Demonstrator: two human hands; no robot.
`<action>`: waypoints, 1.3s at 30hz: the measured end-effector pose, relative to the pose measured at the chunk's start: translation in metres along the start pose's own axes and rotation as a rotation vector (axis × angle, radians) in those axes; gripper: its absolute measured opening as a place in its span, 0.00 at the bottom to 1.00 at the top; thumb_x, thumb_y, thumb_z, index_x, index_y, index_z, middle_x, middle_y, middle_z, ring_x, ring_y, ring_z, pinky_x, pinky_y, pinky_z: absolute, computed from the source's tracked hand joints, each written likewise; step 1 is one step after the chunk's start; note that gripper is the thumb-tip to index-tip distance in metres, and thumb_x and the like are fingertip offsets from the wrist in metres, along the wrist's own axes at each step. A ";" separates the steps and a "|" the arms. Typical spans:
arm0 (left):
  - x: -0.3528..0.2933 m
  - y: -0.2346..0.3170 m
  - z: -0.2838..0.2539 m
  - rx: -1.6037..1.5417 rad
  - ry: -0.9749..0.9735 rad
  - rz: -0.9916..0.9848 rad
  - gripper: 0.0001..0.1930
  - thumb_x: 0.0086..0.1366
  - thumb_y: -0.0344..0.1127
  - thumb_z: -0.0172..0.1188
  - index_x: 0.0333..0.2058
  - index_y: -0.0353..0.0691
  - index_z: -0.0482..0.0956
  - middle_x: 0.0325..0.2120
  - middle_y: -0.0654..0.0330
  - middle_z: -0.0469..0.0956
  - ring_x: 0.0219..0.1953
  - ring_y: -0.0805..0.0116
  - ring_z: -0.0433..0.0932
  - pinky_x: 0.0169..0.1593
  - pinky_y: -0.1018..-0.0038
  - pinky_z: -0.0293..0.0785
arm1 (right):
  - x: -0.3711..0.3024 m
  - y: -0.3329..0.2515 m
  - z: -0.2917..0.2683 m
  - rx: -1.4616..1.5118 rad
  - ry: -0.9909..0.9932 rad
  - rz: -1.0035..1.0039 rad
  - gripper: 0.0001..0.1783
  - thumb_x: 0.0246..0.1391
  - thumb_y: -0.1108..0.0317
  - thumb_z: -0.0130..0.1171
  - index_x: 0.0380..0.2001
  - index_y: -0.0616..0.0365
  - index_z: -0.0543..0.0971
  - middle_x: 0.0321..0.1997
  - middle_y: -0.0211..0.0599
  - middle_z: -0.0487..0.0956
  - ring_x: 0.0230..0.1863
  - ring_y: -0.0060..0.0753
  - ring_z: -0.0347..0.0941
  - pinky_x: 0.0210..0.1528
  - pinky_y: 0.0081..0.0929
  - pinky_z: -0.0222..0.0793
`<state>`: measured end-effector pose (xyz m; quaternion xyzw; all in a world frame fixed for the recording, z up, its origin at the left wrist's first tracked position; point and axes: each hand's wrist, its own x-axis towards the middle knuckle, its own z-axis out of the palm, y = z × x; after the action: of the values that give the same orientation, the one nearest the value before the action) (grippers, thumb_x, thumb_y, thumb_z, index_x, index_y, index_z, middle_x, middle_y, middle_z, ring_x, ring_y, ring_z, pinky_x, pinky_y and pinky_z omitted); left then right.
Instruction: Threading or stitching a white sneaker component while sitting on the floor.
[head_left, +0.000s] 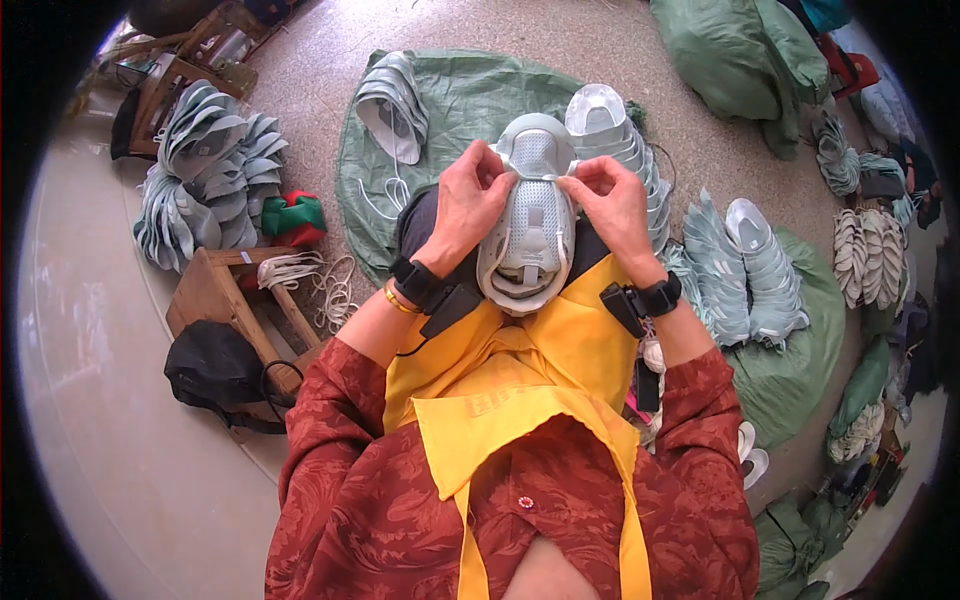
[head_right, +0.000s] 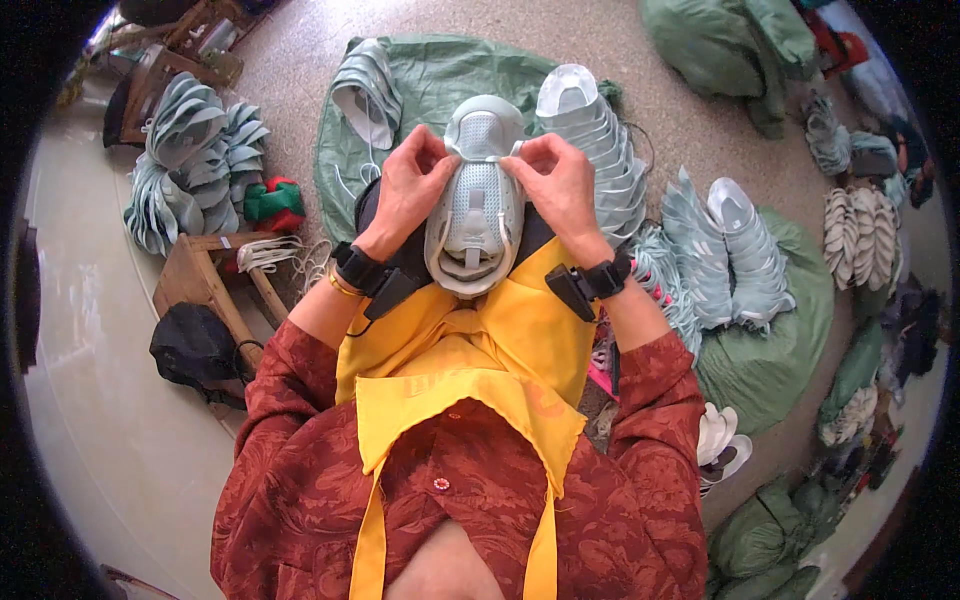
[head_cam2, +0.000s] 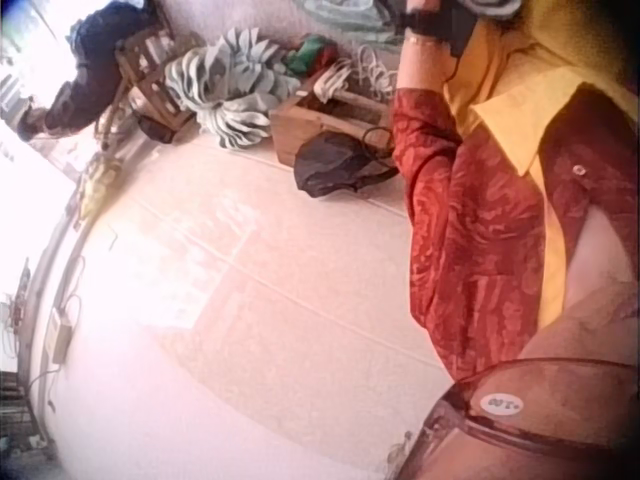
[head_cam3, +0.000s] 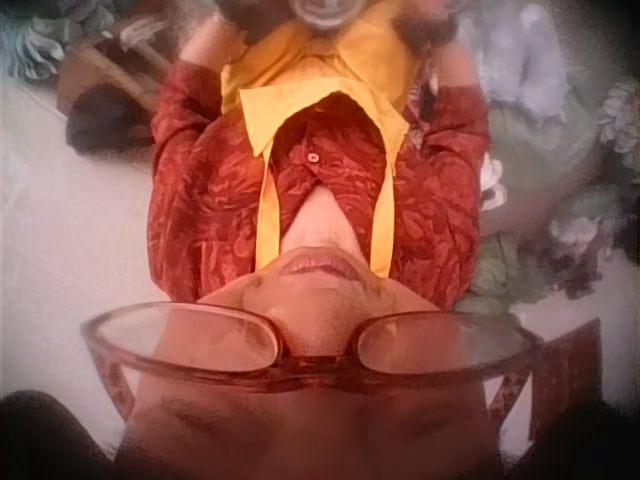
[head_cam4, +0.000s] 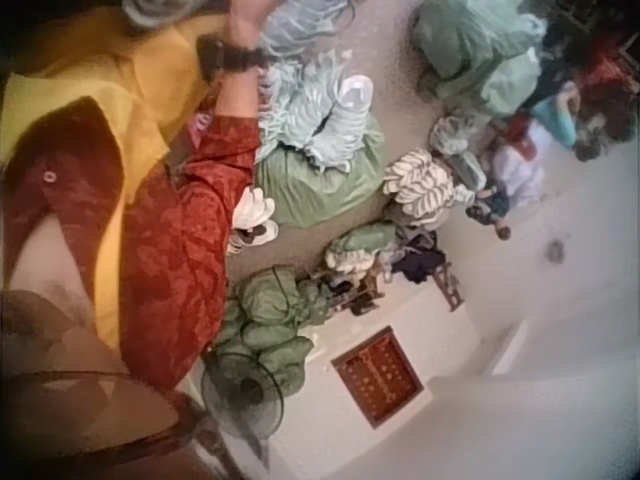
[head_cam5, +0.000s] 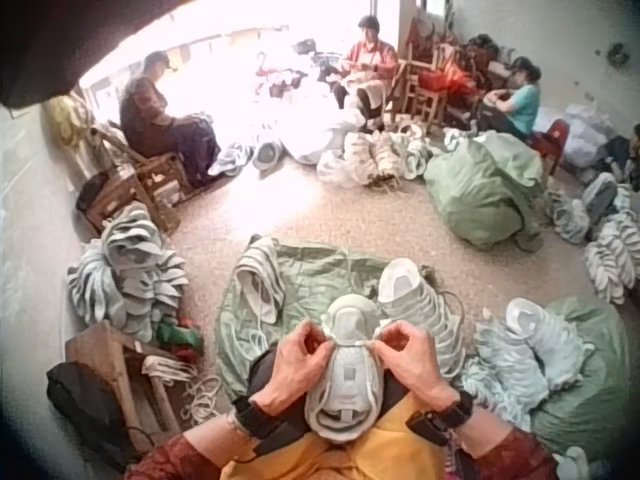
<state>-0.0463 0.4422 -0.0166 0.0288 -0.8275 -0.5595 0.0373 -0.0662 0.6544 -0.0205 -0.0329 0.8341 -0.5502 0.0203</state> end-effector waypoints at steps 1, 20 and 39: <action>-0.002 0.000 0.002 -0.010 0.034 -0.017 0.07 0.62 0.28 0.66 0.33 0.35 0.75 0.23 0.66 0.75 0.26 0.80 0.71 0.31 0.79 0.70 | -0.005 -0.011 -0.001 -0.050 0.033 -0.038 0.14 0.50 0.68 0.73 0.38 0.63 0.83 0.29 0.36 0.84 0.29 0.26 0.80 0.34 0.26 0.76; -0.010 0.008 0.008 0.095 0.110 0.187 0.12 0.57 0.31 0.69 0.31 0.33 0.74 0.25 0.56 0.74 0.26 0.68 0.73 0.32 0.71 0.72 | -0.026 -0.032 0.002 -0.307 -0.017 -0.235 0.20 0.48 0.69 0.70 0.43 0.70 0.81 0.36 0.53 0.80 0.37 0.52 0.80 0.41 0.41 0.76; -0.007 0.011 0.028 0.335 0.118 0.297 0.23 0.51 0.39 0.72 0.36 0.33 0.67 0.32 0.49 0.69 0.37 0.48 0.71 0.41 0.57 0.70 | -0.006 -0.028 -0.002 -0.457 -0.154 -0.361 0.08 0.49 0.77 0.55 0.35 0.65 0.76 0.35 0.54 0.79 0.42 0.59 0.77 0.44 0.50 0.73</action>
<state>-0.0418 0.4724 -0.0172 -0.0547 -0.9004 -0.3998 0.1623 -0.0592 0.6458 0.0060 -0.2259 0.9131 -0.3388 -0.0225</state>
